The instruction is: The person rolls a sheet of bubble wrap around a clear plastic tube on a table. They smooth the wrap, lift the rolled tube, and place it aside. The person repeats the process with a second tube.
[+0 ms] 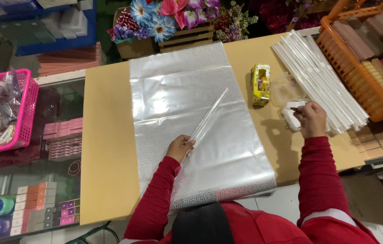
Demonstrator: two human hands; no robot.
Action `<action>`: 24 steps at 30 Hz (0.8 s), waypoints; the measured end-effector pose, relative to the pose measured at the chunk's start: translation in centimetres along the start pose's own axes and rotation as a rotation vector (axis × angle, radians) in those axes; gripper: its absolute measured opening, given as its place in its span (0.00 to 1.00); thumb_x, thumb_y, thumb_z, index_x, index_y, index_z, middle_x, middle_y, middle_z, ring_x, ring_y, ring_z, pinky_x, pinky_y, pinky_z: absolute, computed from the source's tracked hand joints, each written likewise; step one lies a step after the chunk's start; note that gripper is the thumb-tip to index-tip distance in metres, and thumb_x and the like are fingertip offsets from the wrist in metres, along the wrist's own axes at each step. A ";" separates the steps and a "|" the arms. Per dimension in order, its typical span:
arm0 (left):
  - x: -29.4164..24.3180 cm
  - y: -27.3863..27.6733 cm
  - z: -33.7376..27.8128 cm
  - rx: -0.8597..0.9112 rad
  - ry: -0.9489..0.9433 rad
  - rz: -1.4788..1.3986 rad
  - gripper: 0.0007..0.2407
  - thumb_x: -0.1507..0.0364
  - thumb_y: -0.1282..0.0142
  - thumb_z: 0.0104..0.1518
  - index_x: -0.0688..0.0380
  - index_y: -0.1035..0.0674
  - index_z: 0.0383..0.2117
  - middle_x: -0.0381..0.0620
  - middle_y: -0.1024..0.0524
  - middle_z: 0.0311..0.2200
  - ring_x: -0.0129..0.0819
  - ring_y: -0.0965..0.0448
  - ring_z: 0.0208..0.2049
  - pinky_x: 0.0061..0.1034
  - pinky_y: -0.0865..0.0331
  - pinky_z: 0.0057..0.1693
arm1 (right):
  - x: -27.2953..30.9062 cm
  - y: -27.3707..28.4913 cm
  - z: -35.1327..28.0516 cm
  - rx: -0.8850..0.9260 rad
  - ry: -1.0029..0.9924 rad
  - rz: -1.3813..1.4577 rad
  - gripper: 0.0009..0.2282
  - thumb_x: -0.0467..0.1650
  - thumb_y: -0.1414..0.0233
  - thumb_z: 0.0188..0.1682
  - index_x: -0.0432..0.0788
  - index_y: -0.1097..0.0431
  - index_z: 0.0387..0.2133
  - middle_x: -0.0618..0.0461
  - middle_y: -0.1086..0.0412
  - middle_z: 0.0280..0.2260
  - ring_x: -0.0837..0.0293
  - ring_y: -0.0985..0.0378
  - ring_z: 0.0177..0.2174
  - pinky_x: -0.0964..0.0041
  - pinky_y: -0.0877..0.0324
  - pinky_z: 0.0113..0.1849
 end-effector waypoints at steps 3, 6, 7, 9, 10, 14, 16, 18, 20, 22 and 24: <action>-1.8 -0.9 -0.9 0.002 -0.040 -0.076 0.13 0.68 0.41 0.62 0.61 0.23 0.49 0.46 0.20 0.29 0.23 0.26 0.20 0.14 0.31 0.25 | 3.1 -6.3 -4.9 0.171 -0.088 0.153 0.11 0.24 0.45 0.43 0.50 0.42 0.23 0.61 0.40 0.23 0.67 0.29 0.29 0.83 0.36 0.30; -4.2 -1.9 -2.5 0.003 -0.070 -0.161 0.11 0.69 0.41 0.62 0.60 0.22 0.46 0.46 0.21 0.28 0.23 0.26 0.19 0.12 0.32 0.24 | 2.8 -10.2 -6.8 0.253 -0.075 0.174 0.11 0.22 0.42 0.44 0.47 0.38 0.27 0.60 0.41 0.23 0.66 0.29 0.27 0.79 0.30 0.31; -4.6 -2.1 -2.7 0.001 -0.069 -0.162 0.11 0.69 0.41 0.62 0.60 0.22 0.46 0.46 0.21 0.28 0.23 0.26 0.19 0.12 0.32 0.24 | 3.3 -11.3 -7.6 0.255 -0.076 0.174 0.11 0.22 0.42 0.44 0.47 0.38 0.27 0.60 0.41 0.23 0.66 0.29 0.27 0.79 0.30 0.31; -5.2 -2.4 -3.3 0.003 -0.105 -0.278 0.09 0.70 0.42 0.62 0.59 0.22 0.45 0.46 0.22 0.28 0.22 0.27 0.18 0.11 0.32 0.24 | 4.3 -14.2 -9.7 0.475 -0.071 0.174 0.25 0.20 0.41 0.45 0.47 0.35 0.57 0.54 0.28 0.29 0.65 0.21 0.28 0.78 0.24 0.30; -5.4 -2.5 -3.5 -0.004 -0.103 -0.282 0.09 0.70 0.42 0.62 0.59 0.22 0.45 0.46 0.22 0.28 0.22 0.27 0.18 0.11 0.32 0.24 | 3.8 -15.0 -10.2 0.482 -0.075 0.173 0.25 0.20 0.41 0.45 0.47 0.35 0.57 0.54 0.28 0.29 0.65 0.21 0.28 0.78 0.24 0.30; -6.3 -2.3 -4.0 -0.026 -0.154 -0.418 0.09 0.71 0.41 0.62 0.60 0.22 0.44 0.46 0.24 0.28 0.22 0.28 0.19 0.12 0.33 0.23 | 2.1 -18.0 -12.1 0.564 -0.101 0.152 0.18 0.21 0.43 0.49 0.43 0.31 0.54 0.50 0.27 0.32 0.61 0.19 0.29 0.77 0.23 0.29; -6.4 -2.3 -3.8 -0.024 -0.167 -0.426 0.08 0.71 0.41 0.62 0.60 0.22 0.43 0.46 0.23 0.28 0.23 0.27 0.19 0.14 0.33 0.23 | 1.2 -18.8 -12.3 0.573 -0.124 0.153 0.17 0.21 0.43 0.49 0.41 0.29 0.52 0.50 0.28 0.31 0.60 0.18 0.29 0.76 0.22 0.30; -6.3 -2.2 -3.4 -0.051 -0.172 -0.441 0.09 0.71 0.41 0.62 0.61 0.23 0.44 0.47 0.24 0.28 0.23 0.28 0.19 0.13 0.33 0.23 | 0.0 -19.4 -12.0 0.576 -0.101 -0.015 0.14 0.23 0.43 0.50 0.37 0.26 0.49 0.51 0.29 0.31 0.60 0.19 0.31 0.74 0.22 0.34; -5.0 -2.0 -2.0 -0.076 -0.140 -0.397 0.09 0.70 0.41 0.62 0.60 0.22 0.44 0.47 0.23 0.28 0.23 0.27 0.19 0.14 0.32 0.24 | 0.0 -19.6 -11.8 0.585 -0.071 -0.184 0.12 0.24 0.42 0.48 0.38 0.24 0.46 0.48 0.28 0.31 0.57 0.18 0.32 0.69 0.22 0.34; -3.6 -1.8 -0.9 -0.102 -0.103 -0.355 0.09 0.70 0.41 0.62 0.59 0.22 0.44 0.46 0.22 0.28 0.23 0.26 0.19 0.15 0.31 0.24 | -1.5 -19.7 -11.1 0.592 -0.044 -0.354 0.10 0.24 0.41 0.47 0.38 0.22 0.42 0.45 0.26 0.31 0.53 0.18 0.32 0.65 0.22 0.34; -2.2 -1.3 0.1 -0.157 -0.047 -0.288 0.10 0.70 0.42 0.62 0.61 0.23 0.45 0.45 0.22 0.27 0.23 0.26 0.18 0.14 0.32 0.24 | -4.2 -19.8 -9.8 0.588 0.134 -0.739 0.11 0.31 0.38 0.46 0.52 0.20 0.42 0.49 0.25 0.34 0.52 0.18 0.38 0.61 0.22 0.39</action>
Point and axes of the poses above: each hand's wrist, its own z-axis towards the middle knuckle, its own y-axis out of the back of the hand, x = y × z, the point moved 4 cm from there along z, towards the middle knuckle
